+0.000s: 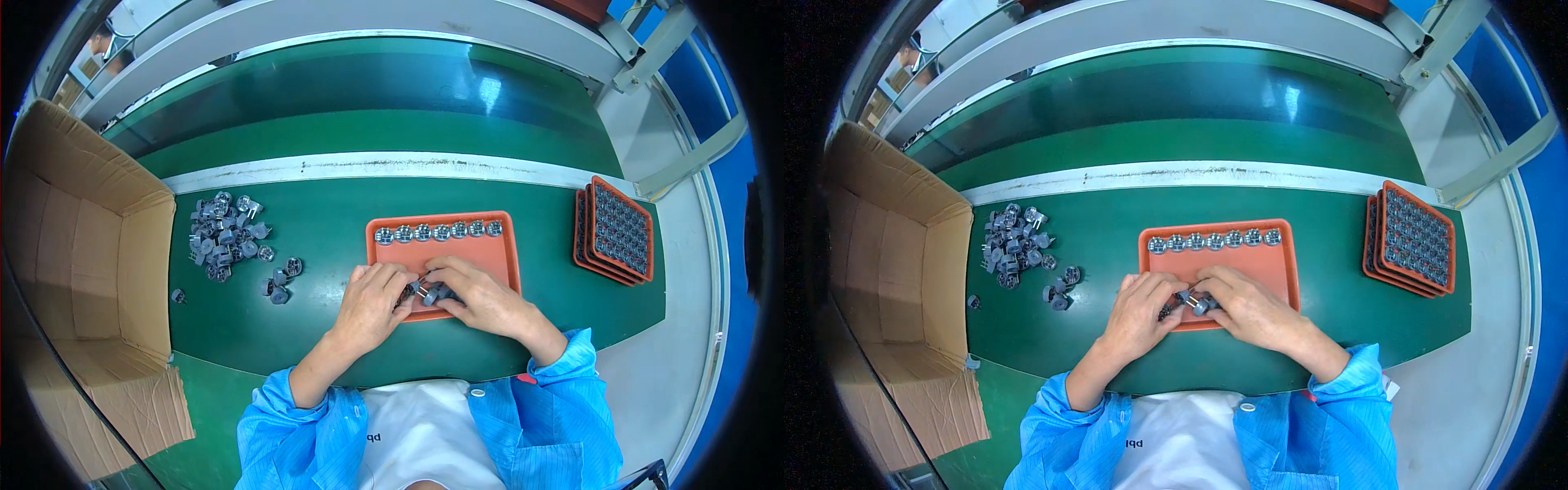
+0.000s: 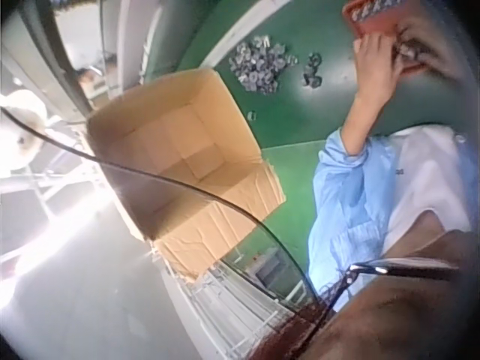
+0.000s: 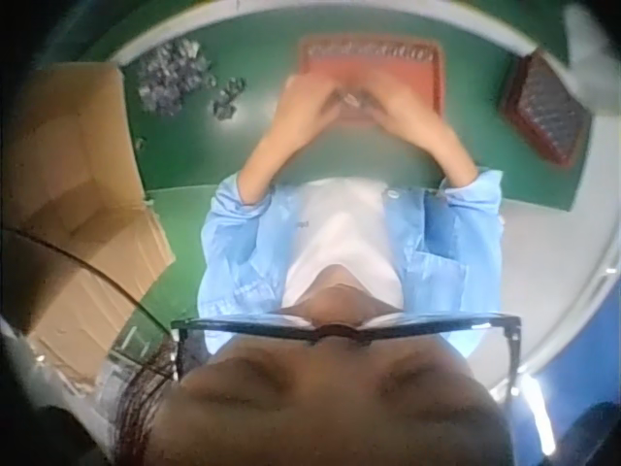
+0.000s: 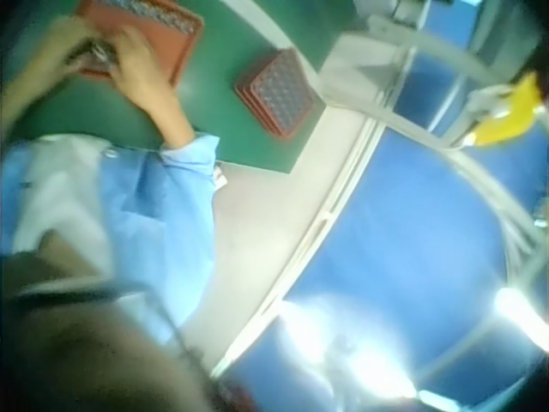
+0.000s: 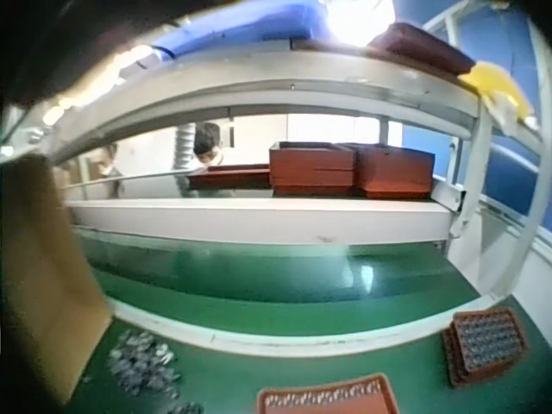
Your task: The person assembles and sorts small industrial components by hand, taking them from a cardboard box and placing them into a plastic tray.
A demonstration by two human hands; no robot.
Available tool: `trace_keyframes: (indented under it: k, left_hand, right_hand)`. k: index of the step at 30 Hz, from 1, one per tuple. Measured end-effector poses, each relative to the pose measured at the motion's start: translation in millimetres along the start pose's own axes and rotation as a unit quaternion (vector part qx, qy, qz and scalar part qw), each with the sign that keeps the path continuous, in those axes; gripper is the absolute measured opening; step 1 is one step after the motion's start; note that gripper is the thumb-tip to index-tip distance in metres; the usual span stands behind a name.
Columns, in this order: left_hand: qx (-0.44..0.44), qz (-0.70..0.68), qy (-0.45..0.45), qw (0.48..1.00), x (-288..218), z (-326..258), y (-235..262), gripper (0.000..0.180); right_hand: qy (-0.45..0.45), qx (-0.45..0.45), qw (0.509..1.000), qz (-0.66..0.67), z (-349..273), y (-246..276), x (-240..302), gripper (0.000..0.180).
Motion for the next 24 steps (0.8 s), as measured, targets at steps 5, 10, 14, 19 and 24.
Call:
trace_keyframes:
  k: [5, 10, 14, 19, 24]
  left_hand:
    - [-0.008, 0.029, -0.009, 0.999, 2, -4, 0, 0.036]
    - [-0.006, 0.039, 0.008, 0.999, 3, -1, 0, 0.035]
    - [-0.018, 0.057, 0.006, 0.998, -1, 2, -3, 0.031]
    - [-0.041, 0.027, 0.038, 0.998, -1, 3, -1, 0.026]
    - [-0.027, 0.044, 0.071, 0.996, 0, 20, 21, 0.024]
  right_hand:
    - [-0.095, 0.002, 0.995, -0.036, -2, 25, -2, 0.040]
    - [0.068, -0.086, 0.942, -0.317, -3, 33, -2, 0.041]
    - [0.074, -0.111, 0.975, -0.177, 12, 5, 12, 0.041]
    - [0.103, -0.089, 0.988, -0.072, 21, -23, -11, 0.028]
    - [-0.123, -0.100, 0.986, 0.057, 27, -22, -7, 0.015]
Point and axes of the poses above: each hand's wrist, its own z-axis towards the middle knuckle, its own y-axis out of the back of the hand, x = y × z, the point moved 1 cm from there along z, towards the middle knuckle, and after that the axes turned 14 degrees about -x, right-handed, at the moved point
